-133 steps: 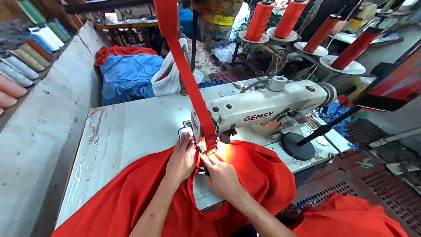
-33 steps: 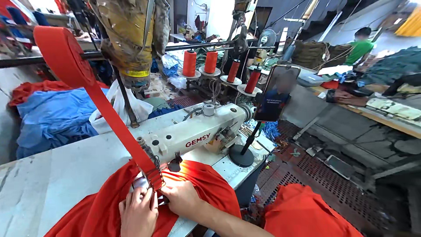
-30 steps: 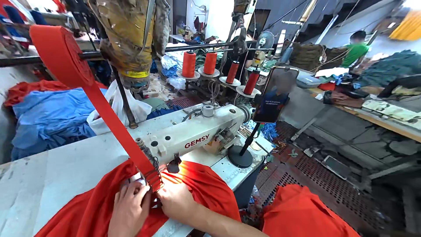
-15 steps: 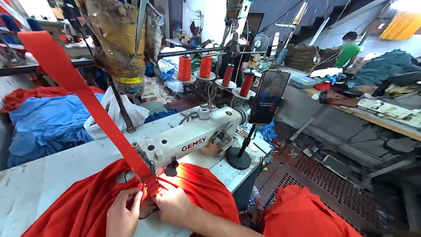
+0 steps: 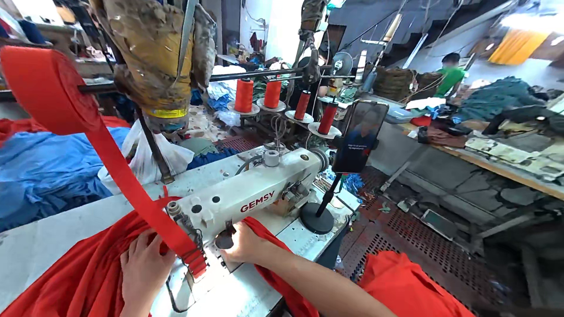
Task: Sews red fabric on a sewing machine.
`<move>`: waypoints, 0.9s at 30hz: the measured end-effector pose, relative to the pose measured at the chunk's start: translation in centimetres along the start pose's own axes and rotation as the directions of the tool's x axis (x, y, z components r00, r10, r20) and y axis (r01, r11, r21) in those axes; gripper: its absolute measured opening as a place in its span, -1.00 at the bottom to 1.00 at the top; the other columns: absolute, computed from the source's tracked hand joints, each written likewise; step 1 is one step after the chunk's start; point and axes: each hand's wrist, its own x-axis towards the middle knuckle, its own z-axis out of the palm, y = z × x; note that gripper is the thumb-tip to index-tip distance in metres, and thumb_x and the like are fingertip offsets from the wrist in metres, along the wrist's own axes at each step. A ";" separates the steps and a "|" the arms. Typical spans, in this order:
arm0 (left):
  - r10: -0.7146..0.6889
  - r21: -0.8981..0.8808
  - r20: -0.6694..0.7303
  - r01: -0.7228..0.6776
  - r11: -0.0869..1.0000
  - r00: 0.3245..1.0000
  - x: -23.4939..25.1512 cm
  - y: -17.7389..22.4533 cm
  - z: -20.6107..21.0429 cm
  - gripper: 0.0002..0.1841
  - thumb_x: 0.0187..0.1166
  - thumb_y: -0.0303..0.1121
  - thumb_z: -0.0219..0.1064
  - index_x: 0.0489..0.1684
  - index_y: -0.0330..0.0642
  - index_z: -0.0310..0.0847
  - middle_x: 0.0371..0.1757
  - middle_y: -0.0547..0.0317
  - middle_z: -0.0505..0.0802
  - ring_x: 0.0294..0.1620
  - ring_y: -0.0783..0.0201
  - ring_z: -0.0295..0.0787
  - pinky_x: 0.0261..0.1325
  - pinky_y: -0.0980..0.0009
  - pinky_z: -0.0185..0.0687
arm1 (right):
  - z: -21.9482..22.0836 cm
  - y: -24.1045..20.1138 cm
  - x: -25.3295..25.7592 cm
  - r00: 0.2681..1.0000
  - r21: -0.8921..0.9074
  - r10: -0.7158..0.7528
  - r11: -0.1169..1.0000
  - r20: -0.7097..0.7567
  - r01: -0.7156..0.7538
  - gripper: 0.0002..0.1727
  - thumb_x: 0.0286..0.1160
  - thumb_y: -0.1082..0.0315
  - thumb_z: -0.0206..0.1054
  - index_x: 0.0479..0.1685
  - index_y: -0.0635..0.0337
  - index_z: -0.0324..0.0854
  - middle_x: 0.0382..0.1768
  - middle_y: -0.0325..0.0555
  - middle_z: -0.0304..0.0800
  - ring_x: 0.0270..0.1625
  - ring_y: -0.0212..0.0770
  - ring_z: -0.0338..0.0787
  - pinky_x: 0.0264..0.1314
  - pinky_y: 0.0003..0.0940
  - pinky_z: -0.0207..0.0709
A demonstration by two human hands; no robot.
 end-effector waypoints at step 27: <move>-0.519 -0.382 0.515 0.724 0.574 0.683 -11.5 1.5 -16.5 -0.37 0.85 0.14 -0.11 0.23 -0.24 0.69 0.18 -0.02 0.82 0.24 0.20 0.74 0.39 0.03 0.59 | 0.0 -8.3 -9.7 0.876 0.072 -0.348 0.936 0.333 0.344 -0.61 0.64 0.29 0.18 0.40 0.02 0.61 -0.28 0.06 0.85 -0.23 0.14 0.87 -0.18 0.28 0.67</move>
